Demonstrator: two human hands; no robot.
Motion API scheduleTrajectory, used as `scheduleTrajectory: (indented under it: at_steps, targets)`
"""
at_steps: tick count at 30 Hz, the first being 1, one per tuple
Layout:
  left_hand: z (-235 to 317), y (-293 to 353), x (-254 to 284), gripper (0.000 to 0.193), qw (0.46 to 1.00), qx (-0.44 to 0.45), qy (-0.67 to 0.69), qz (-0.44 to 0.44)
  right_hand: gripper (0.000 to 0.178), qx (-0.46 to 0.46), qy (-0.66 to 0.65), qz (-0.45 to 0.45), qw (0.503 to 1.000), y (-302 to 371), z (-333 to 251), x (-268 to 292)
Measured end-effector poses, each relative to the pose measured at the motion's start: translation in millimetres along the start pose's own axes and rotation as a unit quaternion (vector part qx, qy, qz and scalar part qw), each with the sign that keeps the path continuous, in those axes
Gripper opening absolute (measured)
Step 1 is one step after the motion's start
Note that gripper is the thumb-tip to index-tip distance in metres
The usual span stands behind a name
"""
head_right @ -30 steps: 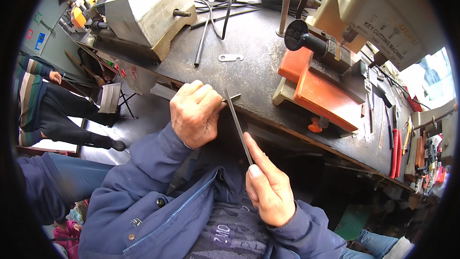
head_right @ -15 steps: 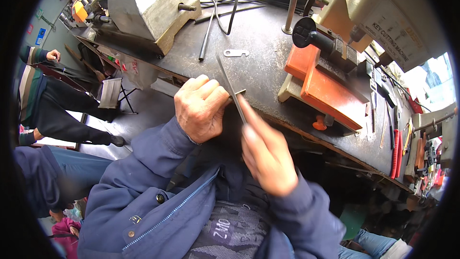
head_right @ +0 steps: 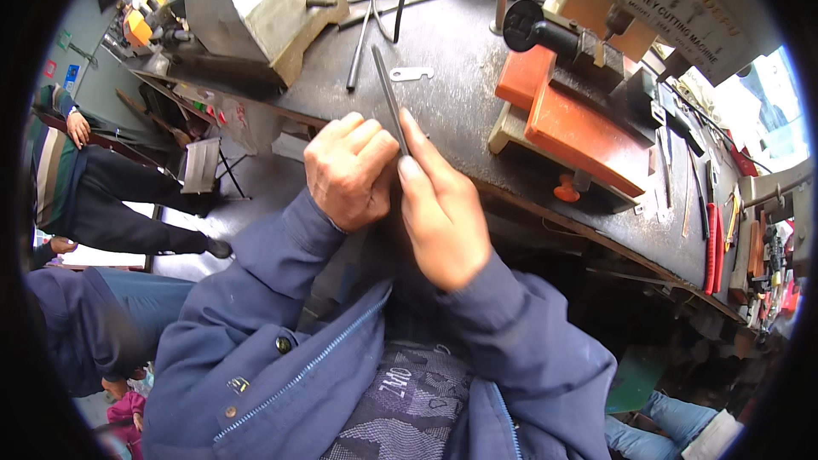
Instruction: The person selects a key blank, secures it in a key-cutting machine, and operates the machine to duplicate a key. They then use a file to smooth the edges of the cut key.
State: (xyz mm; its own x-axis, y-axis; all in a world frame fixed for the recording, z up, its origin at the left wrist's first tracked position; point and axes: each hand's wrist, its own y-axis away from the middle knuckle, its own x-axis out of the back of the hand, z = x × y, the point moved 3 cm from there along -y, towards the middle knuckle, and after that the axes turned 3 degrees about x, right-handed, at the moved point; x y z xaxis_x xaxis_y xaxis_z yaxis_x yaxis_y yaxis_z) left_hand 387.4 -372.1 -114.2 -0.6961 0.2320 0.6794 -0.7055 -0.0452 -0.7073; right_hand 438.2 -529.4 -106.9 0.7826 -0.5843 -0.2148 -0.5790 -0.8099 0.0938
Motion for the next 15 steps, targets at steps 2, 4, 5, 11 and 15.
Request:
scheduleTrajectory:
  at_steps: [2,4,5,11,15]
  targets:
    - [0,1,-1,0.018,1.0,-0.001,-0.001,0.0,0.055,-0.069,-0.03,-0.002,0.997,25,-7,6]
    - [-1,2,-4,0.017,1.0,0.01,-0.005,0.0,0.056,-0.126,-0.025,-0.007,0.992,41,-13,14]
    - [-1,2,-4,0.017,1.0,0.011,-0.006,-0.001,0.057,-0.09,-0.04,-0.015,0.995,32,-13,10]
    - [0,3,-1,0.018,1.0,0.005,-0.008,-0.004,0.057,-0.064,-0.054,0.001,0.996,-5,-6,0]
    - [0,3,-3,0.018,1.0,0.011,-0.01,-0.009,0.055,-0.146,-0.032,-0.01,0.989,32,-18,10]
